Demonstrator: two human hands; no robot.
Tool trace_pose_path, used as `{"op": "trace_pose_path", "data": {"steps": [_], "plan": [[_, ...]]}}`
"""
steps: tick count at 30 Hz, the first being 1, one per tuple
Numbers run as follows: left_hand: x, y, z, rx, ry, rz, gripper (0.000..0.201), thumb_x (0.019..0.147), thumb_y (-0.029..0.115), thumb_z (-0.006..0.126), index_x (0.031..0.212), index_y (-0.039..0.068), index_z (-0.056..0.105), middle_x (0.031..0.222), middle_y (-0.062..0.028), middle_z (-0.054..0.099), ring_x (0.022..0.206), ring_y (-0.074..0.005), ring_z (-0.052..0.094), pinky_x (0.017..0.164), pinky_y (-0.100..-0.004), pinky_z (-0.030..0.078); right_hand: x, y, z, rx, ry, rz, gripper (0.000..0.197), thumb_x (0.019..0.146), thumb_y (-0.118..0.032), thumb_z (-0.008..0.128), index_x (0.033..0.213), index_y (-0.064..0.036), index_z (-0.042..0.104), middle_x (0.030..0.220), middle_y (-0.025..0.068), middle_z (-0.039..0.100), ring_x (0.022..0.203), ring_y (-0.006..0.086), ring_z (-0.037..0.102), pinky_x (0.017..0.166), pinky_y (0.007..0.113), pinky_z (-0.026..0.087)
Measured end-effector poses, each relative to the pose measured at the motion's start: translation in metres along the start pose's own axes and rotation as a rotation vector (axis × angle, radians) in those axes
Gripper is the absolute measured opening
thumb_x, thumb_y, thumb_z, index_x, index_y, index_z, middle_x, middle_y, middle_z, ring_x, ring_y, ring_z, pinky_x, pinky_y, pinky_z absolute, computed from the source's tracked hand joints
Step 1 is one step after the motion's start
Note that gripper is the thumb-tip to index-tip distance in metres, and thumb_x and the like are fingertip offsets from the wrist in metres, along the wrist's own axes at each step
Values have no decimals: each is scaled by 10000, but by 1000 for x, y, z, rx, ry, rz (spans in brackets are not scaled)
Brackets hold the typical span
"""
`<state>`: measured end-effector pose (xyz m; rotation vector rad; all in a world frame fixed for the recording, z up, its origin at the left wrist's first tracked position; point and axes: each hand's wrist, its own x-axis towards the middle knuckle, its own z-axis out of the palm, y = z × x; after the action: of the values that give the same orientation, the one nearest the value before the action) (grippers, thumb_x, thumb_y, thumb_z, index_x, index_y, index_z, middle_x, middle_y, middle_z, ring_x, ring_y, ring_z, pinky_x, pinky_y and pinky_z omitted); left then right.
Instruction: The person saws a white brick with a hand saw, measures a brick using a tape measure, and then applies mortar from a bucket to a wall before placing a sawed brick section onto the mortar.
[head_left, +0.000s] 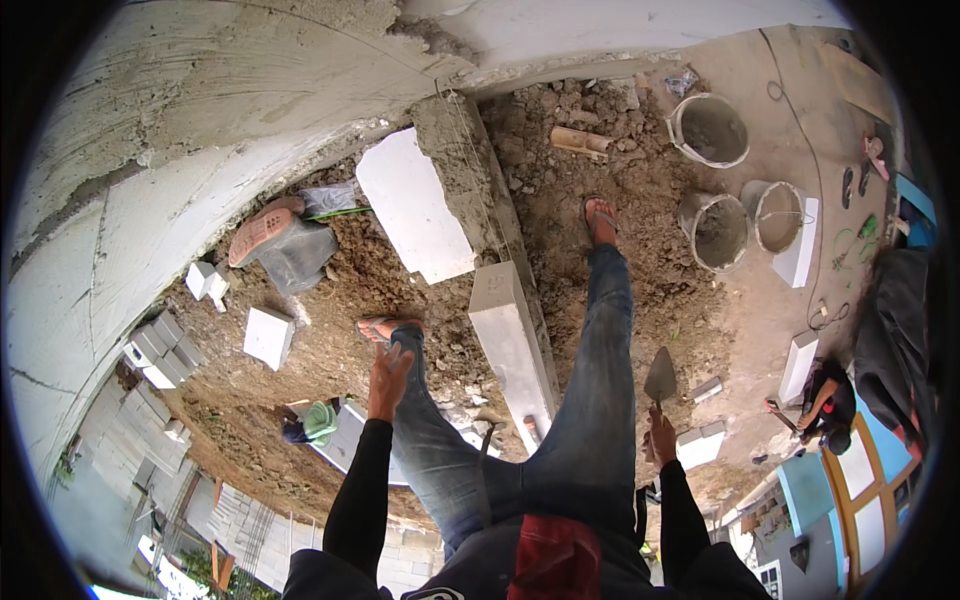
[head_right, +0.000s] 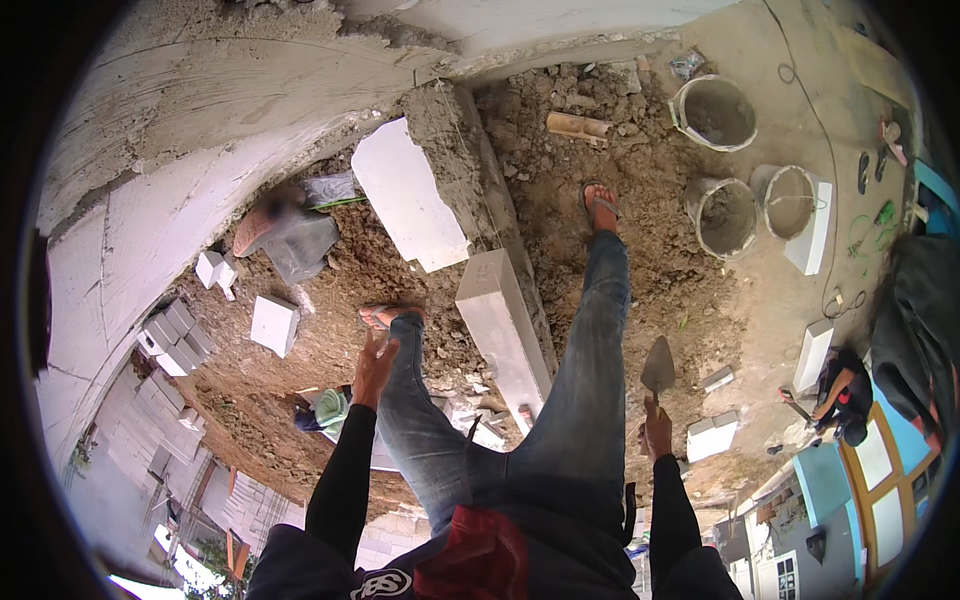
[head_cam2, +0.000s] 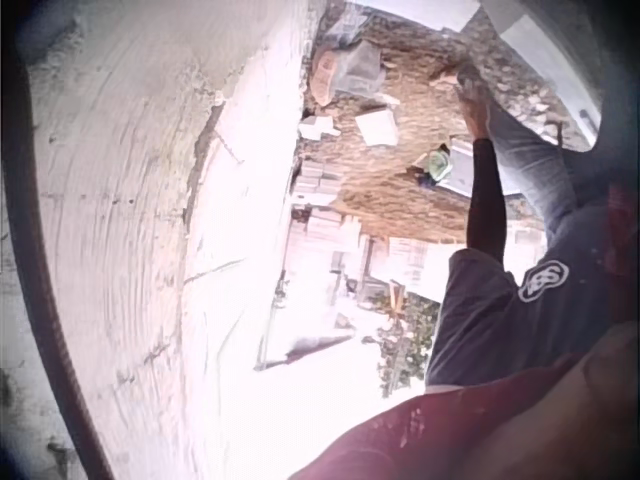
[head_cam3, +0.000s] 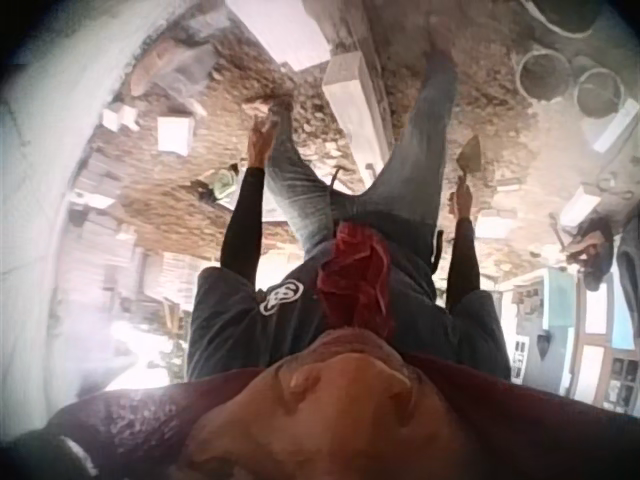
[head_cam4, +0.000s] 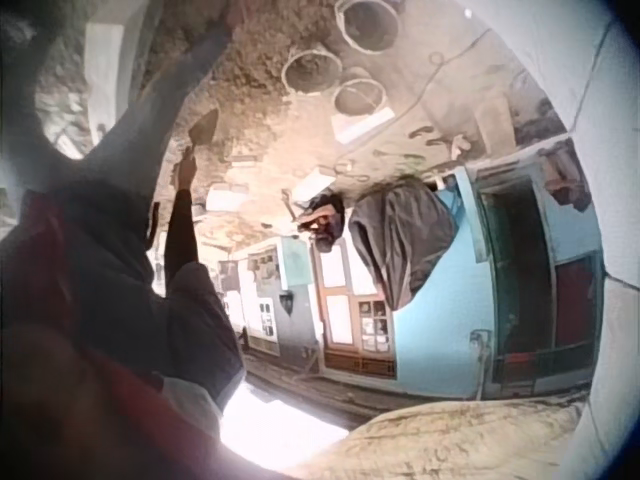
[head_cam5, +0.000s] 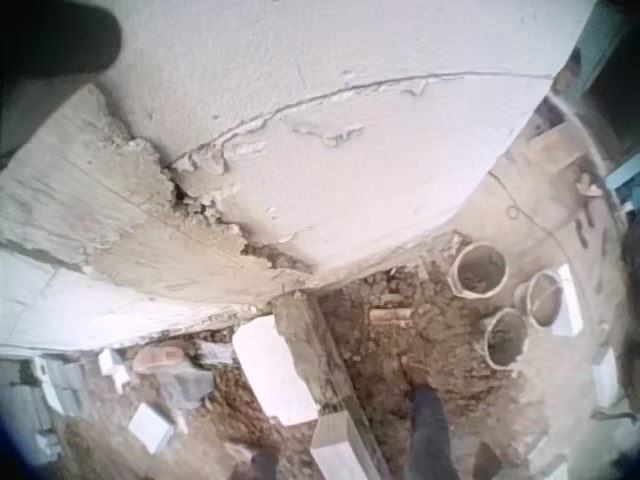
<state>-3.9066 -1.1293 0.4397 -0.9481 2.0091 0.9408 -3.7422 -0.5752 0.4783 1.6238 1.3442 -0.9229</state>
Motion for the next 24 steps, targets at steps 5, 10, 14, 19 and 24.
{"op": "trace_pose_path", "data": {"steps": [5, 10, 14, 19, 24], "plan": [[-34, 33, -1, 115, -134, 48, 883, 936, 432, 662, 1491, -148, 293, 1404, -259, 572, 1330, -338, 546, 1075, -370, 435, 20, 29, -10, 50, 21, -87, 448, 1008, -536, 493, 1022, -94, 565, 623, 27, 487, 502, 166, 547, 454, 344, 460], [-108, -10, -36, 368, -13, 36, 689, 943, 440, 653, 1401, -58, 519, 1371, -273, 591, 1315, -371, 548, 1095, -405, 412, 77, -19, -61, -387, 133, -545, 480, 992, -439, 541, 1133, 14, 607, 912, 278, 644, 906, 456, 634, 774, 510, 501], [-243, -26, -61, 100, 238, -103, 564, 976, 402, 623, 1296, -63, 615, 1341, -233, 609, 1233, -294, 583, 1047, -390, 439, 123, -142, -168, -653, 196, -653, 526, 953, -452, 546, 1172, 22, 613, 1116, 313, 658, 1082, 480, 617, 918, 528, 479], [-408, -31, -2, -168, 478, -690, 636, 1005, 499, 554, 1318, -52, 609, 1364, -200, 597, 1254, -252, 551, 1060, -375, 417, 110, -251, -275, -834, 202, -584, 449, 989, -447, 483, 1189, -75, 638, 1040, 233, 706, 965, 417, 688, 814, 504, 555], [-461, -96, 19, -160, 832, -628, 664, 999, 526, 546, 1298, -62, 626, 1262, -199, 661, 1139, -281, 619, 966, -401, 454, 35, -211, -291, -852, 149, -350, 457, 980, -454, 489, 1086, -29, 619, 803, 171, 675, 607, 302, 680, 567, 432, 561]]}}
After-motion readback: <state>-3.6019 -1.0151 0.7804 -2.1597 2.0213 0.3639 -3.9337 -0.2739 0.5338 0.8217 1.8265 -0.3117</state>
